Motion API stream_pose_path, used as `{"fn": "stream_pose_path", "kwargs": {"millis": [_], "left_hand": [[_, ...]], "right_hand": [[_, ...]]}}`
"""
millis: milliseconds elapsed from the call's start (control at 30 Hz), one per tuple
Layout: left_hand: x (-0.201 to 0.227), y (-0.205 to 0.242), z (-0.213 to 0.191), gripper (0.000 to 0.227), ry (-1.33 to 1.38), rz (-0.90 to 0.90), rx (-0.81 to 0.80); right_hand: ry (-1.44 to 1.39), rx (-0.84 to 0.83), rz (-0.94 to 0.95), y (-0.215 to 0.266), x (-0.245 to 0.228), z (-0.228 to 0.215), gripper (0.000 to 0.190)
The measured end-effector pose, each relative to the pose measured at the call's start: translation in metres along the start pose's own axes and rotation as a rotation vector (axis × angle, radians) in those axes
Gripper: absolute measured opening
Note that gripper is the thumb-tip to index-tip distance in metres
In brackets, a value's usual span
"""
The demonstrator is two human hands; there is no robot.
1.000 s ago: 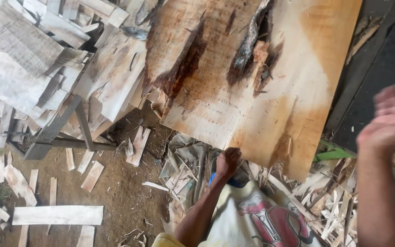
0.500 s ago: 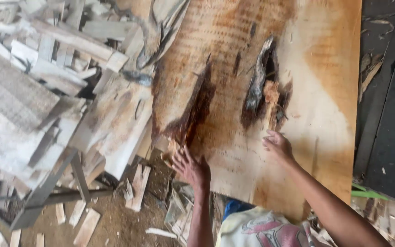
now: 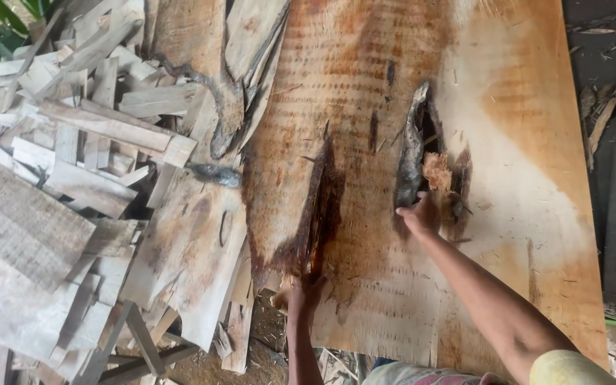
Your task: The recorder is peeling and processing pieces of tree bark or similar plant material using a large manual cutting blade.
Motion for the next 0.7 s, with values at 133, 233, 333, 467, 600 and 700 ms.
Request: {"fn": "stream_pose_path", "kwargs": {"millis": [133, 233, 333, 467, 600, 700], "left_hand": [[0.012, -0.012, 0.001, 0.069, 0.454, 0.112, -0.015], [0.014, -0.015, 0.003, 0.042, 0.152, -0.041, -0.139], [0.026, 0.007, -0.006, 0.042, 0.205, -0.157, -0.203], [0.042, 0.021, -0.009, 0.035, 0.271, -0.131, -0.290], [0.022, 0.013, 0.020, 0.037, 0.182, -0.109, -0.305], [0.026, 0.013, 0.028, 0.034, 0.315, -0.085, -0.295]], "right_hand": [[-0.057, 0.043, 0.006, -0.007, 0.010, 0.003, 0.058], [-0.081, -0.003, -0.001, -0.011, -0.004, 0.002, 0.046], [0.050, -0.075, 0.022, -0.015, -0.011, -0.002, 0.049], [-0.198, -0.066, 0.160, -0.027, 0.010, 0.011, 0.031], [-0.808, -0.150, 0.222, 0.003, -0.014, -0.031, 0.019], [-0.822, -0.096, 0.219, 0.030, -0.018, -0.114, 0.015]]}}
Point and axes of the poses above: each hand's wrist, its own y-axis away from the middle knuckle, its own z-axis out of the palm, x = y × z, the point moved 8 cm from there along -y, towards the middle knuckle, and after that the axes turned 9 degrees about -z, right-handed, at the moved point
